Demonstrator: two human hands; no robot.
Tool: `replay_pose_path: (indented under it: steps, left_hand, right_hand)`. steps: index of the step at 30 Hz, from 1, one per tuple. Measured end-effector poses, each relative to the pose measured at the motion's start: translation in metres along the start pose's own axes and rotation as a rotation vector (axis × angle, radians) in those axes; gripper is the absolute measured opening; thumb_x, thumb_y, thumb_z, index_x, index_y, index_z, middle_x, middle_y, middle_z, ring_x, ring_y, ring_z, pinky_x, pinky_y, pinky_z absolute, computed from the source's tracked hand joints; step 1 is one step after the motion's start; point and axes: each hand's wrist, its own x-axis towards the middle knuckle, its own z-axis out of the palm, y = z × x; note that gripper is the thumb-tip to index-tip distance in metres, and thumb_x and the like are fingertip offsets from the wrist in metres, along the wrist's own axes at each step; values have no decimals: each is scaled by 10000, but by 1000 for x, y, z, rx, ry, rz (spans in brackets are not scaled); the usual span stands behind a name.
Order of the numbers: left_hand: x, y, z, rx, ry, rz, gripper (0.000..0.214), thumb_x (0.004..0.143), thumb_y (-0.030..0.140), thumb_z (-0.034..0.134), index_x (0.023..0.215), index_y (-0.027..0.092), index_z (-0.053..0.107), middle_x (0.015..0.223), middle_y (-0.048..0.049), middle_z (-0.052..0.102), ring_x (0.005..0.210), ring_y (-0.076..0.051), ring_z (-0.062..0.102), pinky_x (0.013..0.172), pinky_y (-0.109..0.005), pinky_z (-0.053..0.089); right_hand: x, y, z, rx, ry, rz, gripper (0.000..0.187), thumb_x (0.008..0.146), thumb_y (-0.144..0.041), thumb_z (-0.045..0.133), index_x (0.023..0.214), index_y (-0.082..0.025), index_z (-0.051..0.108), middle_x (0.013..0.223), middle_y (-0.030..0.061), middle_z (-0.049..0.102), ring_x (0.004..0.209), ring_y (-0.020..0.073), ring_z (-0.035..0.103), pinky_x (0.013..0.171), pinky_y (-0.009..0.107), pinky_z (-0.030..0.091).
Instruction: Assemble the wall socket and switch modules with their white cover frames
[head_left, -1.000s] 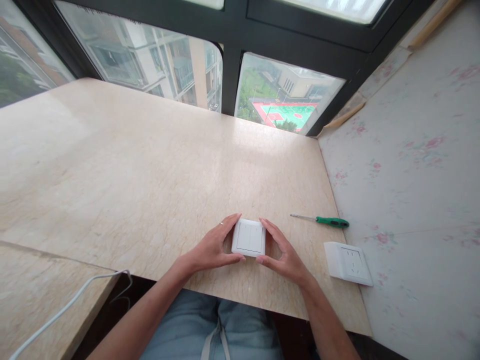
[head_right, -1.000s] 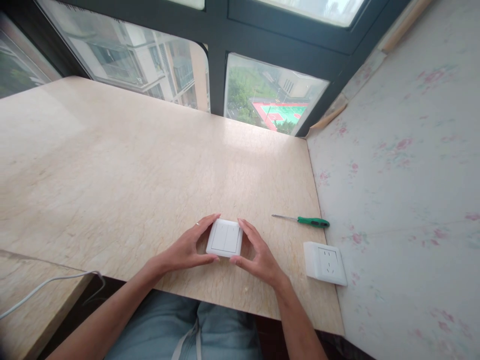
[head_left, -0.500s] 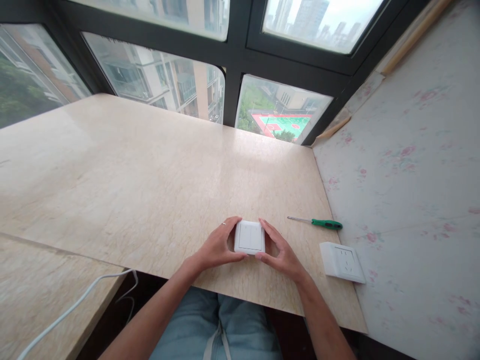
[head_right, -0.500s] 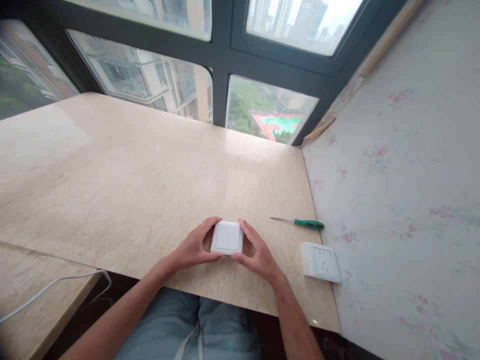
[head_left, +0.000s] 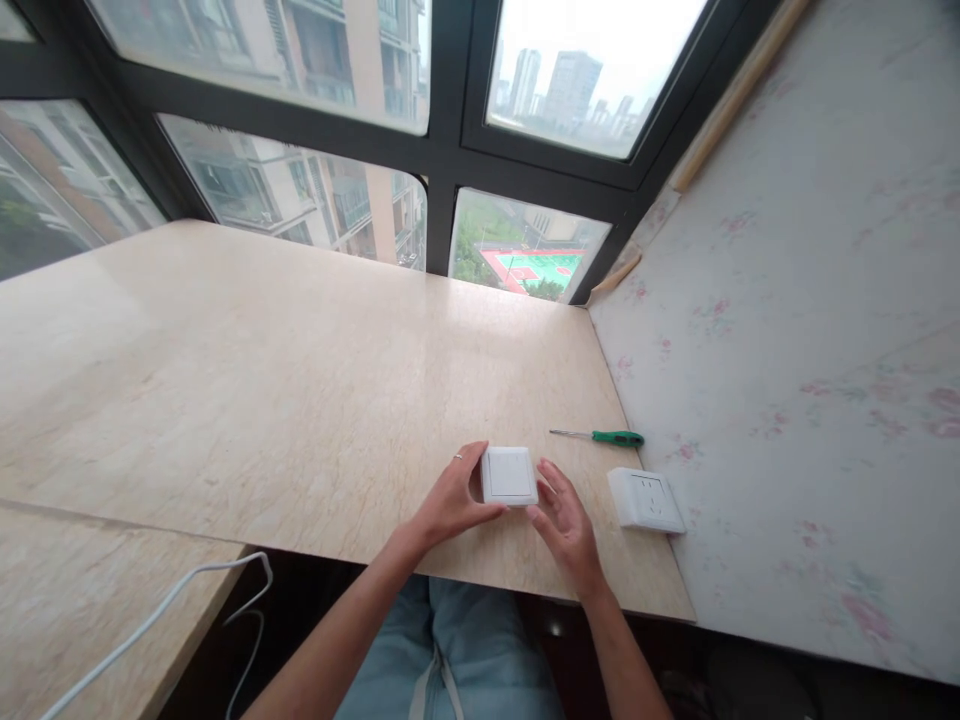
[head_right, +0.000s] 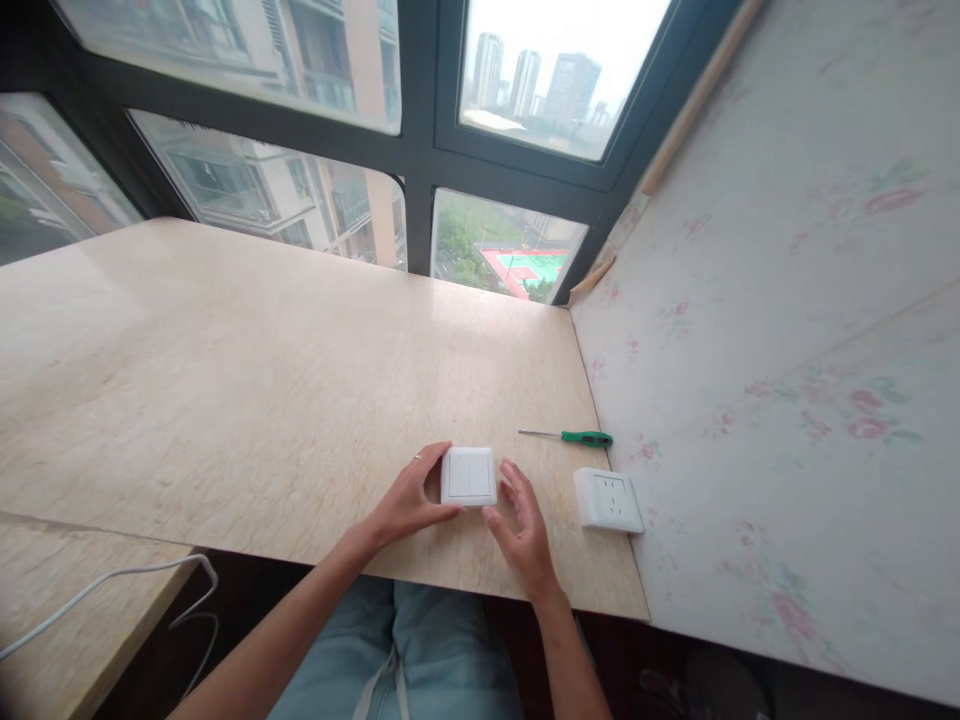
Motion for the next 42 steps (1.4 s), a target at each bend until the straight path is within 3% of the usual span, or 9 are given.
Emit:
replay_pose_path:
  steps: [4,7,13,19,30,34,38,42]
  left_hand:
    - [17,10,29,-33,-35,41,863,654,318,822,1390,181,392,1404,-173,462,1307,-332,448,1093,-507,369]
    - [34,20,52,-47,-66,58,892,611,290,846,1376,149,408,1391,-190,468,1299,-336,451,1100,-500,361]
    - [58,37,90,-54,-140,96,926,582,303,865,1371,133,411,1373,-197,473,1278,-339,466,1077,-487,385]
    - [63,43,108,-39,-173,92,940,595,321,856,1379,104,385,1381,-212,461,1282,-341,461,1085,-482,377]
    - [63,47,118,-7,-149,89,924,602,304,840,1382,125,378,1386,-209,467,1297,-360,458,1087,-525,375]
    - [61,48,118,0,-181,85,1064,584,334,862,1444,79,290,1486,-265,342,1399,-383,333,1150,-533,298]
    - [51,38,108,-25,-157,104,1125,623,434,841,1490,104,206,1549,-260,234,1462,-374,205,1186,-563,209]
    - [37,13,77,-91,-25,96,851,784,442,707,1454,131,284,1512,-229,336,1424,-313,328,1149,-530,312]
  right_hand:
    - [-53,-2,-15,-6,302,93,484,849,-343,669,1306,-233,552,1378,134,552,1215,273,584,1063,508,443]
    - [-80,-4,-27,-21,488,162,429,820,-386,689,1195,-190,617,1248,143,638,1103,268,643,1009,487,481]
    - [-83,-4,-34,-3,694,216,386,762,-421,720,1035,-153,670,1028,108,714,950,233,676,902,406,527]
    - [-71,-5,-28,-70,665,180,287,750,-409,701,878,-153,697,884,80,716,824,217,672,781,351,544]
    - [-69,-8,-33,-209,459,124,223,821,-375,623,863,-173,706,846,74,706,810,221,664,772,338,544]
    - [-68,-6,-31,-239,445,102,215,831,-368,606,848,-176,703,854,74,703,811,219,659,768,333,536]
    - [-67,-8,-31,-238,435,129,221,816,-374,609,826,-173,699,803,65,696,760,213,651,727,324,530]
    - [-60,-12,-27,-195,408,170,179,777,-330,599,781,-174,686,744,50,689,708,202,643,680,305,520]
